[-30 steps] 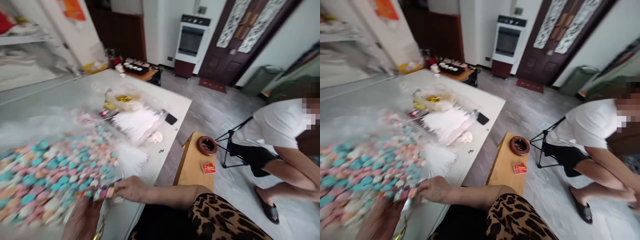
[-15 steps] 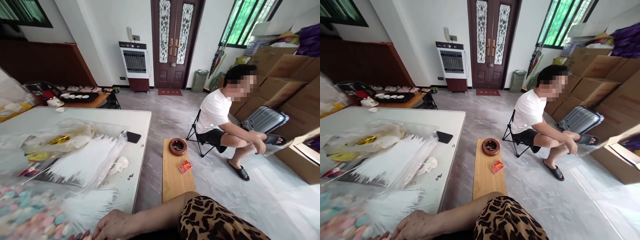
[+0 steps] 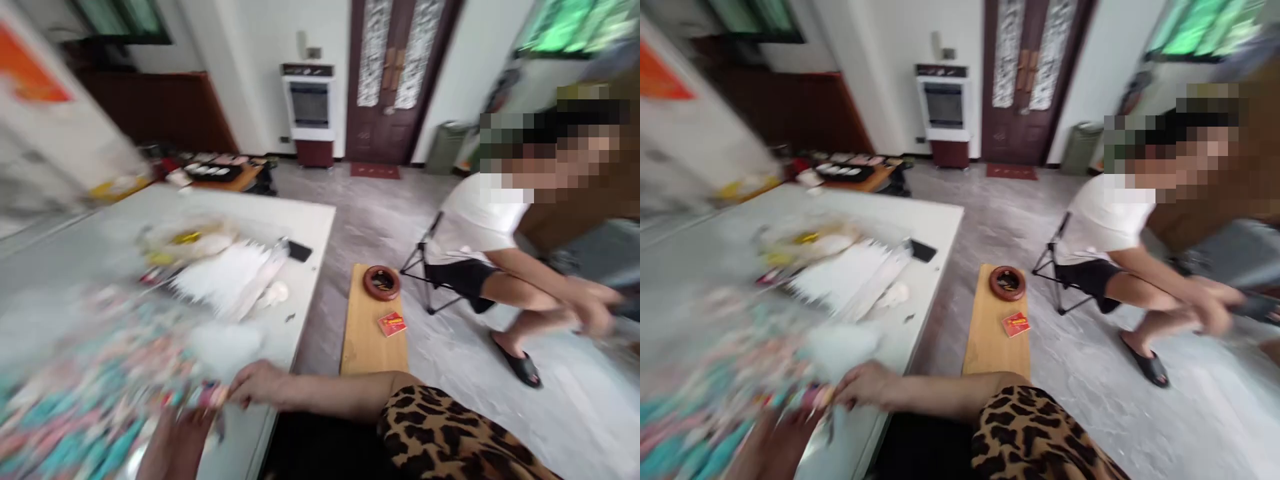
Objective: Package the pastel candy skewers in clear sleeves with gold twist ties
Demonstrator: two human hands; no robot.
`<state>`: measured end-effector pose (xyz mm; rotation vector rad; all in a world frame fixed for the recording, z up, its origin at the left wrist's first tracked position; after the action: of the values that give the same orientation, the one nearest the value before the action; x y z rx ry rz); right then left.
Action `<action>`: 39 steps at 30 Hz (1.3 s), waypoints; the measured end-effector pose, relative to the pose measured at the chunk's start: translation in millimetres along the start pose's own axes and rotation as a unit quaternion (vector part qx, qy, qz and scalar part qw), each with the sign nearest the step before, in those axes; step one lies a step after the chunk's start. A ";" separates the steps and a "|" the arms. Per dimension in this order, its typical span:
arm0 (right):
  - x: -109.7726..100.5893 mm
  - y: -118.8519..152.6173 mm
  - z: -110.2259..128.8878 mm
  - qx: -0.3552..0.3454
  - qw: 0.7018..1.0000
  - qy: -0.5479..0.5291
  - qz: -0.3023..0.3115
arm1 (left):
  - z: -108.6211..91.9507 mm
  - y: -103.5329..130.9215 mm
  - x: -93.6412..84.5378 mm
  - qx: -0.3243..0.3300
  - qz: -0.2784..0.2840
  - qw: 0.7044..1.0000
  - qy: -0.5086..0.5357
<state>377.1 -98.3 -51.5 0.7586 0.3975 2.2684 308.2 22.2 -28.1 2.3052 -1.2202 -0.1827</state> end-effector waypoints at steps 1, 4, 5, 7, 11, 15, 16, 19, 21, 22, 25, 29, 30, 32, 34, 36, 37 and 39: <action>6.8 6.0 0.5 -0.001 1.000 0.008 0.015 | -8.4 10.2 -2.9 0.013 -0.025 0.997 0.067; 15.2 7.2 11.6 -0.050 0.995 0.081 0.010 | -26.4 21.4 -10.1 0.076 -0.076 0.974 0.198; 18.7 2.9 14.6 -0.065 0.993 0.096 0.015 | -27.6 20.0 -13.9 0.093 -0.086 0.968 0.218; 29.0 -5.8 13.4 -0.068 0.990 0.115 0.038 | -23.5 17.7 -22.6 0.118 -0.105 0.956 0.249; 56.4 -7.5 5.5 -0.077 0.983 0.141 0.089 | -5.5 28.3 -33.3 0.143 -0.143 0.929 0.310; 75.6 -11.8 -6.4 -0.050 0.984 0.130 0.107 | 2.1 39.6 -46.0 0.149 -0.162 0.916 0.336; 78.6 -14.8 -11.6 -0.025 0.986 0.117 0.113 | 3.5 41.2 -50.7 0.143 -0.162 0.917 0.334; 85.7 -23.8 -25.8 0.042 0.986 0.087 0.134 | 8.4 46.2 -67.2 0.117 -0.157 0.931 0.309; 88.9 -28.9 -31.9 0.061 0.983 0.094 0.144 | 11.9 50.5 -79.2 0.107 -0.162 0.941 0.279; 90.8 -31.1 -33.5 0.059 0.981 0.110 0.151 | 13.6 52.8 -85.4 0.103 -0.169 0.944 0.264; 97.7 -36.1 -27.1 -0.026 0.961 0.220 0.168 | 17.1 59.4 -102.7 0.104 -0.202 0.947 0.227; 112.8 -29.3 -4.8 -0.261 0.834 0.464 0.149 | 21.5 65.0 -115.3 0.089 -0.229 0.948 0.203; 118.1 -25.5 -2.5 -0.309 0.788 0.511 0.147 | 23.5 65.9 -116.8 0.079 -0.232 0.948 0.204; 128.1 -19.0 -2.8 -0.380 0.710 0.573 0.152 | 27.6 67.4 -119.2 0.060 -0.237 0.947 0.206; 135.2 -16.8 -7.6 -0.415 0.662 0.602 0.168 | 31.2 68.6 -122.5 0.049 -0.243 0.948 0.202; 138.3 -19.3 -12.9 -0.421 0.655 0.599 0.186 | 33.8 69.6 -127.1 0.044 -0.241 0.951 0.189; 138.5 -22.1 -15.4 -0.415 0.666 0.588 0.196 | 35.5 70.1 -129.7 0.039 -0.238 0.954 0.179; 136.8 -28.5 -19.2 -0.391 0.704 0.554 0.213 | 39.8 71.5 -134.4 0.015 -0.224 0.962 0.156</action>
<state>300.5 17.0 -24.5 -1.1405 -0.3052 2.7171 163.3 82.1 -42.3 2.4874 -0.5409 0.0441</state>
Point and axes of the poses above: each hand's wrist, its own y-axis away from the middle knuckle, its own x-axis out of the palm, z = x × y, the point moved 8 cm from there along -y, towards the middle knuckle, and after that the axes turned 5 degrees about -y, right-handed, at the moved point
